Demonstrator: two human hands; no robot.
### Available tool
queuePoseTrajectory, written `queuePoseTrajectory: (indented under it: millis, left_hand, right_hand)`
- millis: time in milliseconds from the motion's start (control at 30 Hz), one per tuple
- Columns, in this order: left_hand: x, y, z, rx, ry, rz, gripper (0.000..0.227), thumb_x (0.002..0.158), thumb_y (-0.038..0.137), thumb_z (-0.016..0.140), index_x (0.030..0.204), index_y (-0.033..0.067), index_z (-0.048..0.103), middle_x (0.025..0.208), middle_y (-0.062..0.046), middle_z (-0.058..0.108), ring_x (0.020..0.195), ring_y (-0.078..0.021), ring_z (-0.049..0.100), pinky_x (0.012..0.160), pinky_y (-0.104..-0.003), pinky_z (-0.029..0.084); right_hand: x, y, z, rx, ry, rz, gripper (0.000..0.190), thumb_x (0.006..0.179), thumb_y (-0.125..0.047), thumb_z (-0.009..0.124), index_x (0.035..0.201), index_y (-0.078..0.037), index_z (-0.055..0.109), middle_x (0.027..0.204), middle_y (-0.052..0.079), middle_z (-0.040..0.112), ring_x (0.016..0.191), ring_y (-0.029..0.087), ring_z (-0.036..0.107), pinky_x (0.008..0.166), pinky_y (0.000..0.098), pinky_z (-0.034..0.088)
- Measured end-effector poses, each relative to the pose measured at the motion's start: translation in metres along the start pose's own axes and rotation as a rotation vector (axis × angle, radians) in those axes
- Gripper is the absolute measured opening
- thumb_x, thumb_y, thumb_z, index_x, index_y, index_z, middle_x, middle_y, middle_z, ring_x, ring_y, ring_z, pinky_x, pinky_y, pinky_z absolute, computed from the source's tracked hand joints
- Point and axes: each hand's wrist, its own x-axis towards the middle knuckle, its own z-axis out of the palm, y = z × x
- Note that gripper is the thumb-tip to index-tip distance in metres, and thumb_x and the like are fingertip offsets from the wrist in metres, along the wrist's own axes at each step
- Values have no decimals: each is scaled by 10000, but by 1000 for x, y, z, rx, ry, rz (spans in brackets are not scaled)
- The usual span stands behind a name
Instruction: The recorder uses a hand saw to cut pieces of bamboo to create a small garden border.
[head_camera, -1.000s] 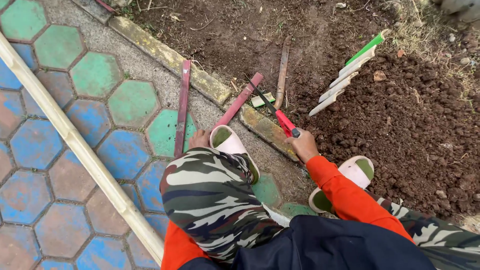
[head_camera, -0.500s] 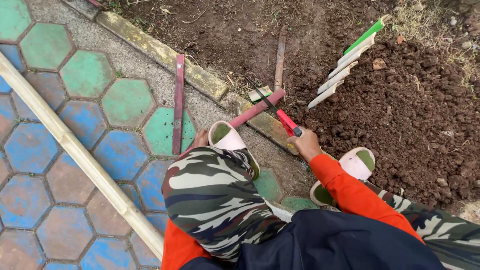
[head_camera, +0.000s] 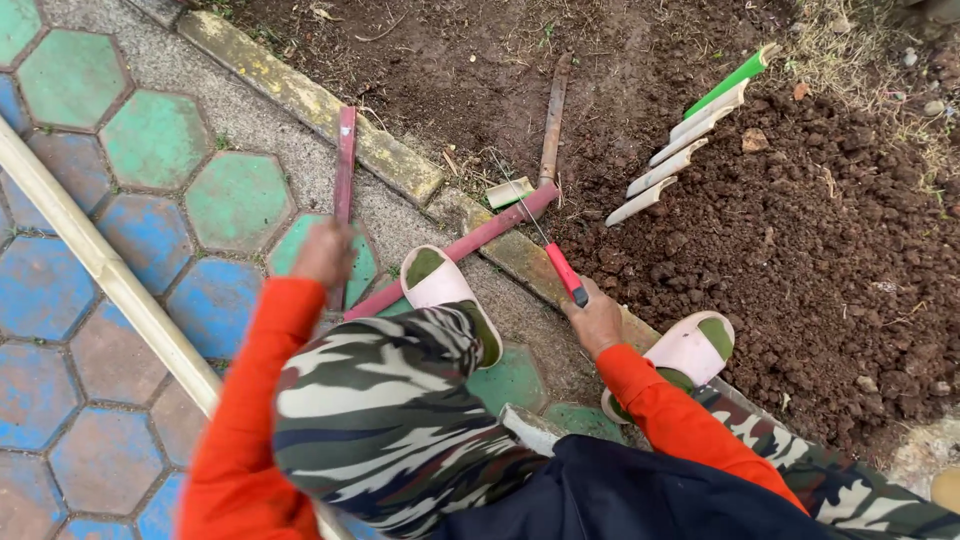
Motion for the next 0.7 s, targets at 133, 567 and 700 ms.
queuePoseTrajectory:
  millis: [133, 567, 700]
  left_hand:
    - [82, 79, -153, 325, -332, -66, 431, 925, 224, 688, 1354, 177, 694, 1128, -298, 650, 1051, -437, 663, 958, -505, 535]
    - [154, 190, 168, 77, 256, -610, 438, 1028, 315, 501, 1396, 80, 533, 1652, -269, 165, 1547, -401, 80, 1182, -688, 32]
    - [133, 197, 198, 26, 285, -788, 630, 999, 423, 509, 1528, 102, 388, 1673, -225, 115, 1564, -376, 65, 1196, -670, 9]
  right_hand:
    - [-6, 14, -3, 36, 12, -95, 553, 793, -263, 725, 1330, -207, 606, 834, 210, 696, 797, 419, 681, 735, 499, 517]
    - [-6, 26, -23, -3, -186, -46, 548, 809, -148, 664, 1343, -176, 542, 746, 196, 683, 716, 373, 703, 731, 474, 523]
    - [-7, 3, -31, 37, -208, 85, 530, 836, -148, 623, 1356, -214, 547, 715, 190, 664, 666, 365, 696, 687, 484, 533]
